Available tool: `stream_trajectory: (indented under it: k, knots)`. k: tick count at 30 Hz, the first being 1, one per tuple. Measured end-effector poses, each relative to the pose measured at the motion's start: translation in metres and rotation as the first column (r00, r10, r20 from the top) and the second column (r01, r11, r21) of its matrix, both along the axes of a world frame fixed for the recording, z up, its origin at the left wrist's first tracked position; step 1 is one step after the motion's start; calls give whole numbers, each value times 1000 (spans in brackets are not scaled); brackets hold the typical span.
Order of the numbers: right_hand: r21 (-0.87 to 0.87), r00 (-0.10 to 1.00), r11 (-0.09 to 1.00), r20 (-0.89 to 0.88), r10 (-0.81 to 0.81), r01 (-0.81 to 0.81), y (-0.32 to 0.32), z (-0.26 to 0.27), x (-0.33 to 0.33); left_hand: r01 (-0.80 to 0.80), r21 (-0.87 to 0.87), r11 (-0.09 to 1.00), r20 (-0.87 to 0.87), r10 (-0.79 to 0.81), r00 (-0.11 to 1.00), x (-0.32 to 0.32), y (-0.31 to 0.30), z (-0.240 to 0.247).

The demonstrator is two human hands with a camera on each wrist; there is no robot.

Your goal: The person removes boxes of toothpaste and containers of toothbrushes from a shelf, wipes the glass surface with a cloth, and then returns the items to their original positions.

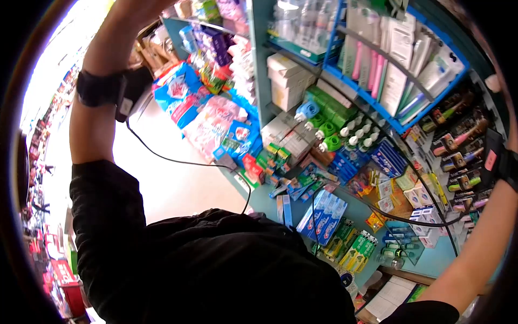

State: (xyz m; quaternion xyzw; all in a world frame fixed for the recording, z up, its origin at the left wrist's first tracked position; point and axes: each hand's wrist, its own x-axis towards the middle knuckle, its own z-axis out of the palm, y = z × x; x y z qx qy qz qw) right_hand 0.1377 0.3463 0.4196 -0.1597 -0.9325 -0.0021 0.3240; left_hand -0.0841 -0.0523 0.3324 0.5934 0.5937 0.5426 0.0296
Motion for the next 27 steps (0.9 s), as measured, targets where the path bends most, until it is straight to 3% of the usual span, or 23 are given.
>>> stream_trajectory:
  k: [2,3,4,6,7,8,9,10,11,14,15,17,21,25,27]
  knots:
    - [-336,947,892,-212,241,-302,-12,-5,-6,82,-91,992,205,-62,977,-15,-20,-28]
    - [-63,975,989,-184,123,-136,1,-1,0,159,-134,978,350,-103,931,-29,-29,-42]
    - [171,965,984,-245,95,-54,-10,-6,2,-12,-185,983,309,70,949,-14,-37,-55]
    - [351,917,920,-399,-19,172,-37,-15,7,15,-292,956,414,113,903,-21,-45,-74]
    - [427,908,897,-410,83,111,-61,-22,9,103,-309,945,468,56,882,-34,-54,-93]
    - [503,891,863,-413,188,51,-90,-34,9,-140,-242,960,348,220,911,-27,-55,-117]
    - [573,866,820,-408,291,-5,-113,-43,8,-114,-298,948,313,210,926,-22,-61,-120]
    - [405,865,867,-276,419,-291,-126,-49,10,-83,-359,930,280,192,941,-21,-67,-123]
    - [-45,902,914,-192,387,-402,-161,-80,10,-98,-402,910,289,227,930,-24,-67,-133]
    - [-124,815,818,83,573,-562,-248,-187,-18,19,-440,898,380,167,910,-16,-67,-150]
    - [-7,831,846,186,525,-533,-261,-208,-26,54,-485,873,414,175,893,-10,-65,-149]
    - [25,837,859,241,492,-512,-272,-249,-42,142,-520,842,476,148,867,-6,-59,-163]
    - [-444,837,793,152,526,-418,-269,-297,-52,235,-590,773,520,141,843,0,-57,-174]
    - [-509,797,739,156,584,-442,-266,-328,-44,343,-585,735,594,100,799,2,-49,-205]
    - [-691,797,656,192,572,-304,-267,-335,-39,403,-582,706,639,91,763,4,-46,-215]
